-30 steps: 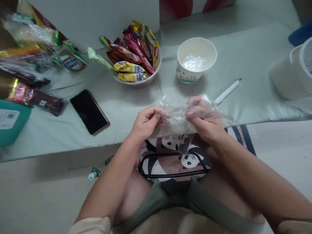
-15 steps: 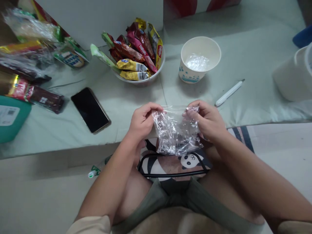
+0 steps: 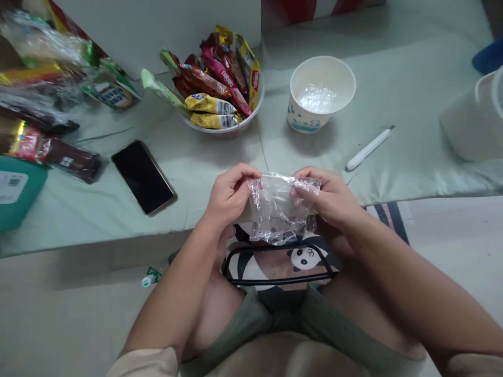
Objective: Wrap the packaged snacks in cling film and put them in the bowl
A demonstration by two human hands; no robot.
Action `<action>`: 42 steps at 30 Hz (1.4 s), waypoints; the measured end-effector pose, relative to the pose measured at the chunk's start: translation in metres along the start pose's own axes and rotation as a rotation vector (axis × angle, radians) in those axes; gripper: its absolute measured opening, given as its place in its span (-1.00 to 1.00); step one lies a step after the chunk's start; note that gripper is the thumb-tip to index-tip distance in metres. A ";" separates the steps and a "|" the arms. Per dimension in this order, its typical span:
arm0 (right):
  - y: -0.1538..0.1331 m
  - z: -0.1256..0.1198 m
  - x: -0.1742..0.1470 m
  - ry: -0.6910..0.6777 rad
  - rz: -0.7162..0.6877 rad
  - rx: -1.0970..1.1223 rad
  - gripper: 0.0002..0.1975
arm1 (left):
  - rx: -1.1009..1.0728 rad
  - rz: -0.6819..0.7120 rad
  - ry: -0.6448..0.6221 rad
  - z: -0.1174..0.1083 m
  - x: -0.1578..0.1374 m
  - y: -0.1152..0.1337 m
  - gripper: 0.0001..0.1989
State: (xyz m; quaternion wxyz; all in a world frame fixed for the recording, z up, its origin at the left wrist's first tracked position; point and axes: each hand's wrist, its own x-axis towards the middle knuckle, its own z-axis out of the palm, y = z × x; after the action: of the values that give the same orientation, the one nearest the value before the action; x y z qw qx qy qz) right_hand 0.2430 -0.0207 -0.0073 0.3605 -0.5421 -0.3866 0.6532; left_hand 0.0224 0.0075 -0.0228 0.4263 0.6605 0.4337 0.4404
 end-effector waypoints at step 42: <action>-0.004 -0.010 -0.016 0.137 -0.031 -0.637 -0.40 | -0.208 0.029 0.311 0.002 -0.002 -0.021 -0.88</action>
State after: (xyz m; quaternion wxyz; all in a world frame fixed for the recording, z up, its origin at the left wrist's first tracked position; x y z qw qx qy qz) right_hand 0.2558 -0.0325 0.0019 0.2079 -0.6644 -0.5547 0.4557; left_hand 0.0199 0.0103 -0.0439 0.4139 0.5429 0.4368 0.5858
